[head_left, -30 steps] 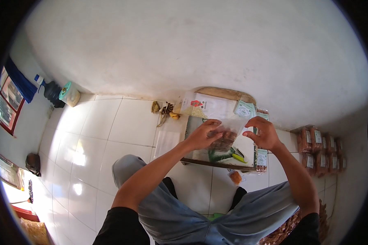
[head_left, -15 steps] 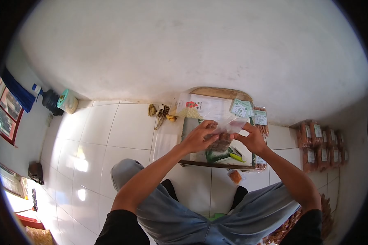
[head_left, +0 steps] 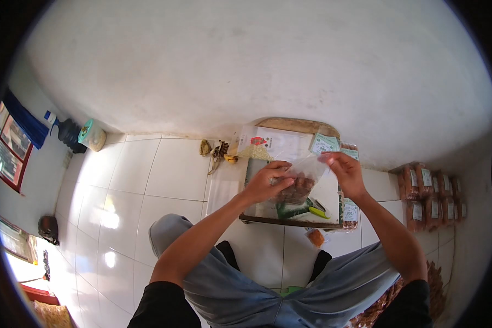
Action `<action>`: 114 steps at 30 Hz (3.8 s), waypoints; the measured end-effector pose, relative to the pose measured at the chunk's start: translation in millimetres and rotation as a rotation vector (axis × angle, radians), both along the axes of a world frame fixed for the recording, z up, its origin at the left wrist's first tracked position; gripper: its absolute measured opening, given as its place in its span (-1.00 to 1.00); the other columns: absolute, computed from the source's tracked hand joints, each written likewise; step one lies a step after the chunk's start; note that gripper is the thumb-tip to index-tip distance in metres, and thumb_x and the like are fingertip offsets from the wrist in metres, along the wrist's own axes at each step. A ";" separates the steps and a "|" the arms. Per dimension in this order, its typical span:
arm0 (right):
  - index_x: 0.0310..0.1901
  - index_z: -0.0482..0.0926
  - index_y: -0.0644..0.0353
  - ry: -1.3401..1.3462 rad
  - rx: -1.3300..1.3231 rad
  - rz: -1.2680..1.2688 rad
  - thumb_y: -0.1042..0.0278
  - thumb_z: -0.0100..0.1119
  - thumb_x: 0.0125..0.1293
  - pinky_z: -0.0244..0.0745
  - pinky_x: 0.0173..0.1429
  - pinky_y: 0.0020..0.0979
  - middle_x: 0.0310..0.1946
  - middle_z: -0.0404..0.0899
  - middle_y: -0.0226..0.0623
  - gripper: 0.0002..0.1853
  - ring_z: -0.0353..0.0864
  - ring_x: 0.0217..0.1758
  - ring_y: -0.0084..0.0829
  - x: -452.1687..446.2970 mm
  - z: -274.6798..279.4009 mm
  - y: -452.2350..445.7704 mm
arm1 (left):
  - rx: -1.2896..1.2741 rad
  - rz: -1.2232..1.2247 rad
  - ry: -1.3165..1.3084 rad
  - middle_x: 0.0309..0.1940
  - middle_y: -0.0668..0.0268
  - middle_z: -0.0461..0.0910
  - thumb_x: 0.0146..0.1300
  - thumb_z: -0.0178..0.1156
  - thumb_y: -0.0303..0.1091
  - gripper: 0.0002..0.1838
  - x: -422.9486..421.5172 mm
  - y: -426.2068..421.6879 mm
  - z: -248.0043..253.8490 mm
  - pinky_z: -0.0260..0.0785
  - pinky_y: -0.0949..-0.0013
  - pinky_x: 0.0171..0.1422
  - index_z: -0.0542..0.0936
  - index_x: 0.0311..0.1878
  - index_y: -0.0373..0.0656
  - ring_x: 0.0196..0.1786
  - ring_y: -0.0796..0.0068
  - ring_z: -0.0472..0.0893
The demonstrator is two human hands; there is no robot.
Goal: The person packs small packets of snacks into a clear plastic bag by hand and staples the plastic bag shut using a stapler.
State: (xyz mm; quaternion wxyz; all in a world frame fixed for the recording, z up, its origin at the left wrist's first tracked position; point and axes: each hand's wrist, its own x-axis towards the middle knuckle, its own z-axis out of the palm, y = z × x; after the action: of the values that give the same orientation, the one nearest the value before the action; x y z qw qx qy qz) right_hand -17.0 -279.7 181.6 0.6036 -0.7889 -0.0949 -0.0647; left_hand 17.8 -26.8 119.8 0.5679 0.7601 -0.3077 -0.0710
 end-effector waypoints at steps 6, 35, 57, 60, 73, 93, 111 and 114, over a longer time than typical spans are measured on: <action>-0.14 0.66 0.32 0.148 -0.286 0.016 0.11 0.13 0.33 0.50 -0.21 -0.41 -0.40 0.68 -0.27 -0.63 0.62 -0.34 -0.53 22.3 51.6 -19.0 | 0.069 0.002 -0.082 0.20 0.18 0.46 0.32 0.27 -0.19 -0.70 -1.4 -1.3 -0.3 0.36 0.26 0.30 0.69 0.02 -0.12 0.23 0.24 0.49; -0.23 0.70 0.15 -0.020 -0.981 0.264 0.03 0.43 0.06 0.36 0.29 -0.19 0.02 0.62 -0.22 -0.63 0.47 0.24 -0.23 16.5 116.9 48.4 | 0.184 -0.076 -0.435 0.49 -0.09 -0.04 0.33 0.14 -0.34 -0.63 2.8 -7.0 -20.4 0.27 0.00 0.37 0.52 0.20 -0.07 0.28 -0.16 0.42; -0.12 0.63 0.22 0.181 -1.047 0.054 -0.19 0.28 0.21 0.54 0.00 -0.27 -0.19 0.70 -0.10 -0.46 0.69 -0.10 -0.16 42.2 104.5 40.2 | 0.231 -0.073 -0.409 0.34 0.03 0.27 0.28 0.20 -0.15 -0.65 0.4 -7.0 -11.6 0.42 0.06 0.19 0.58 0.09 -0.01 0.12 0.04 0.55; -0.11 0.62 0.27 0.229 -1.339 0.213 -0.23 0.33 0.13 0.58 -0.09 -0.17 -0.34 0.70 -0.06 -0.38 0.70 -0.18 -0.09 51.7 96.3 55.3 | 0.187 -0.079 -0.503 0.33 0.03 0.28 0.27 0.21 -0.19 -0.69 4.1 -9.4 -17.3 0.44 0.06 0.13 0.58 0.02 -0.08 0.08 0.04 0.57; -0.39 0.70 0.13 0.072 -1.490 0.341 0.47 0.21 0.06 0.60 -0.17 -0.18 -0.36 0.71 -0.21 -0.90 0.71 -0.20 -0.22 60.1 75.6 54.2 | 0.223 -0.040 -0.513 0.33 0.00 0.27 0.21 0.33 -0.24 -0.66 -10.8 -3.9 -1.3 0.46 0.08 0.14 0.53 -0.01 -0.16 0.18 -0.04 0.50; -0.03 0.71 0.08 -0.002 -0.913 0.409 0.02 0.36 0.17 0.42 0.28 -0.25 0.17 0.59 -0.27 -0.59 0.56 0.18 -0.17 25.2 94.6 36.1 | 0.114 -0.272 -0.075 0.30 0.18 0.34 0.29 0.22 -0.42 -0.61 19.8 -6.2 -8.1 0.32 0.23 0.36 0.55 0.19 -0.20 0.35 0.22 0.38; -0.19 0.72 0.11 0.500 -1.351 0.496 0.02 0.05 0.41 0.45 0.20 -0.18 0.04 0.63 -0.19 -0.64 0.59 0.10 -0.13 38.8 97.8 33.5 | -0.024 -0.209 0.037 0.25 0.03 0.49 0.33 0.26 -0.15 -0.64 17.7 -7.1 -5.8 0.25 0.24 0.40 0.66 0.10 -0.09 0.35 0.22 0.43; -0.20 0.72 0.14 0.349 -1.385 0.498 0.03 0.12 0.37 0.38 0.29 -0.20 0.03 0.64 -0.20 -0.65 0.57 0.13 -0.13 31.3 107.4 38.8 | -0.029 -0.174 0.067 0.20 0.04 0.55 0.30 0.29 -0.19 -0.70 17.2 -7.3 -5.9 0.29 0.27 0.36 0.70 0.03 -0.10 0.29 0.26 0.50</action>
State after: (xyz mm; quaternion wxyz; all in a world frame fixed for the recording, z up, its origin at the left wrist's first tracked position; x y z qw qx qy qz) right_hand 14.3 -241.0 289.0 -0.0268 -0.9419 -0.1923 0.2740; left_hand 35.0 -34.1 113.9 0.5807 0.7192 -0.3545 -0.1409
